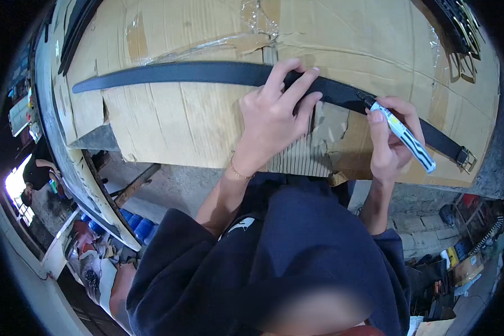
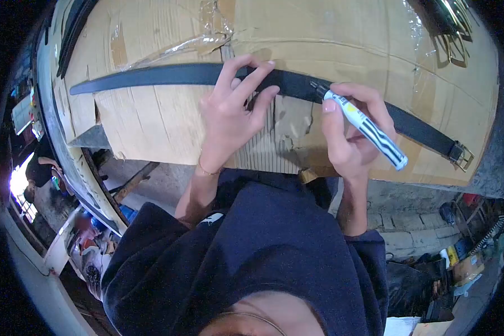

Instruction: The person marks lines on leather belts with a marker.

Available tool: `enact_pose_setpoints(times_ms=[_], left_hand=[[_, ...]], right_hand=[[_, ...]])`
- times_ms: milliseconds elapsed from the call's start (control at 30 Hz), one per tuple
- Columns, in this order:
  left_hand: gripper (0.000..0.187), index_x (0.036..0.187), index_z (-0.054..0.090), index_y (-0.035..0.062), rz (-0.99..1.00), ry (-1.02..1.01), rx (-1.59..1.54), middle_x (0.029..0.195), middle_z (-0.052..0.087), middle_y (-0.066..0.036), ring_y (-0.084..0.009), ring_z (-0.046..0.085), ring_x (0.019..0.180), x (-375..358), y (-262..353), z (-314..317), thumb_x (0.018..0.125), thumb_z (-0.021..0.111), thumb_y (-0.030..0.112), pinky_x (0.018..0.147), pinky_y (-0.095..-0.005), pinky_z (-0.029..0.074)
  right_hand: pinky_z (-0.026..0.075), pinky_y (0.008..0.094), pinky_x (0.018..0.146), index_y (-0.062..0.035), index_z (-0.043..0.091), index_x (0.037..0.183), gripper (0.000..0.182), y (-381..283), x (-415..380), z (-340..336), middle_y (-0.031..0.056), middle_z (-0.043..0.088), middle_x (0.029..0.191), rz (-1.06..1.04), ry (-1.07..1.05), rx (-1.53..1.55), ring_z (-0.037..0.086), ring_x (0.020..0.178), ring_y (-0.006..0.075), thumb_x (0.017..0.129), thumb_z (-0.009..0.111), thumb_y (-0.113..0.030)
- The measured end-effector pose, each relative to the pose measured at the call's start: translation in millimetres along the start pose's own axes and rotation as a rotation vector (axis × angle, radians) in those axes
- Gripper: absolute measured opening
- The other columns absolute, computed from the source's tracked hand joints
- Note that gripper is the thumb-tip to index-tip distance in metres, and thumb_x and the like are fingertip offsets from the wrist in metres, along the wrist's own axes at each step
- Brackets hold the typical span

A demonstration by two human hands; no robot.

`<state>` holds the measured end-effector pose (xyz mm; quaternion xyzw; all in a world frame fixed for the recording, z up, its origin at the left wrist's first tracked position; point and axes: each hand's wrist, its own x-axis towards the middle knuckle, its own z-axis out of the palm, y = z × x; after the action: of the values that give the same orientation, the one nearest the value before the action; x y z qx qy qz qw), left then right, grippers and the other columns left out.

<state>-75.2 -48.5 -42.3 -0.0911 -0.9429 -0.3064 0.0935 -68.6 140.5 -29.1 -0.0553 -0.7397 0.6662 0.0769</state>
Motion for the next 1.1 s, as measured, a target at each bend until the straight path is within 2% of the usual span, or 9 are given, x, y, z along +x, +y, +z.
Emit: enact_pose_setpoints(times_ms=[100, 167, 200, 533, 633, 700, 900, 1000, 1100], left_hand=[[0.036, 0.106, 0.07, 0.0121, -0.007, -0.008, -0.036, 0.106, 0.06, -0.003, -0.0167, 0.059, 0.055, -1, -3, 0, 0.071, 0.079, 0.018, 0.048, -0.0285, 0.047], [0.036, 0.106, 0.07, 0.0124, 0.02, 0.01, -0.048, 0.106, 0.059, -0.002, -0.0163, 0.057, 0.052, -1, -4, 1, 0.072, 0.078, 0.017, 0.047, -0.0285, 0.045], [0.04, 0.109, 0.071, 0.0142, 0.011, 0.035, -0.063, 0.103, 0.062, 0.001, -0.0091, 0.048, 0.048, -1, -5, 3, 0.07, 0.08, 0.012, 0.044, -0.0249, 0.039], [0.04, 0.109, 0.07, 0.0141, 0.007, 0.05, -0.068, 0.103, 0.062, 0.0, -0.0097, 0.051, 0.049, -2, -4, 5, 0.071, 0.08, 0.012, 0.045, -0.0254, 0.041], [0.039, 0.108, 0.07, 0.0134, 0.025, 0.05, -0.05, 0.103, 0.062, 0.0, -0.0098, 0.051, 0.049, -2, -5, 4, 0.071, 0.08, 0.012, 0.045, -0.0253, 0.041], [0.033, 0.104, 0.068, 0.012, 0.009, 0.013, -0.037, 0.106, 0.06, -0.001, -0.0165, 0.058, 0.052, -3, -4, 2, 0.072, 0.078, 0.019, 0.047, -0.0285, 0.046], [0.032, 0.102, 0.069, 0.0112, 0.018, 0.027, -0.038, 0.106, 0.06, -0.001, -0.0166, 0.059, 0.052, -2, -5, 4, 0.072, 0.078, 0.019, 0.047, -0.0284, 0.046], [0.037, 0.107, 0.07, 0.0117, 0.015, 0.053, -0.069, 0.103, 0.061, 0.0, -0.0102, 0.051, 0.049, -2, -4, 5, 0.071, 0.08, 0.012, 0.044, -0.0255, 0.041], [0.037, 0.107, 0.07, 0.0117, 0.019, 0.051, -0.058, 0.102, 0.061, 0.0, -0.0101, 0.052, 0.049, -1, -3, 3, 0.071, 0.079, 0.012, 0.044, -0.0256, 0.041]], right_hand=[[0.044, 0.0235, 0.061, 0.0041, 0.061, 0.087, 0.01, 16, -2, 4, 0.0084, 0.063, 0.076, -0.03, -0.005, -0.014, 0.055, 0.066, 0.0105, 0.081, 0.068, 0.001], [0.043, 0.0238, 0.058, 0.0036, 0.058, 0.082, 0.011, 22, -1, 2, 0.0101, 0.062, 0.072, -0.182, -0.131, -0.067, 0.053, 0.062, 0.0118, 0.078, 0.068, 0.0], [0.044, 0.025, 0.056, 0.0033, 0.057, 0.079, 0.013, 22, 1, 2, 0.0115, 0.061, 0.069, -0.175, -0.138, -0.089, 0.053, 0.06, 0.0134, 0.076, 0.069, -0.001], [0.048, 0.0279, 0.056, 0.0023, 0.057, 0.075, 0.015, 17, 0, 12, 0.0121, 0.063, 0.069, -0.251, -0.176, -0.374, 0.058, 0.059, 0.0158, 0.077, 0.071, -0.003], [0.048, 0.0277, 0.057, 0.0021, 0.056, 0.075, 0.014, 18, 1, 8, 0.0118, 0.063, 0.069, -0.224, -0.149, -0.245, 0.058, 0.06, 0.0157, 0.078, 0.07, -0.003], [0.048, 0.0268, 0.058, 0.0023, 0.057, 0.076, 0.013, 19, 1, 5, 0.0123, 0.063, 0.069, -0.188, -0.137, -0.196, 0.058, 0.06, 0.0155, 0.078, 0.069, -0.002], [0.047, 0.0268, 0.057, 0.0003, 0.058, 0.076, 0.014, 14, 1, 10, 0.0106, 0.063, 0.068, -0.221, -0.179, -0.379, 0.058, 0.06, 0.0145, 0.079, 0.071, -0.006], [0.047, 0.0268, 0.056, -0.0003, 0.059, 0.075, 0.014, 17, 1, 8, 0.0101, 0.063, 0.067, -0.216, -0.152, -0.307, 0.057, 0.058, 0.014, 0.08, 0.07, -0.006], [0.046, 0.0264, 0.056, 0.0005, 0.059, 0.076, 0.013, 21, 2, 5, 0.0101, 0.063, 0.068, -0.201, -0.117, -0.192, 0.056, 0.059, 0.0135, 0.08, 0.07, -0.006]])
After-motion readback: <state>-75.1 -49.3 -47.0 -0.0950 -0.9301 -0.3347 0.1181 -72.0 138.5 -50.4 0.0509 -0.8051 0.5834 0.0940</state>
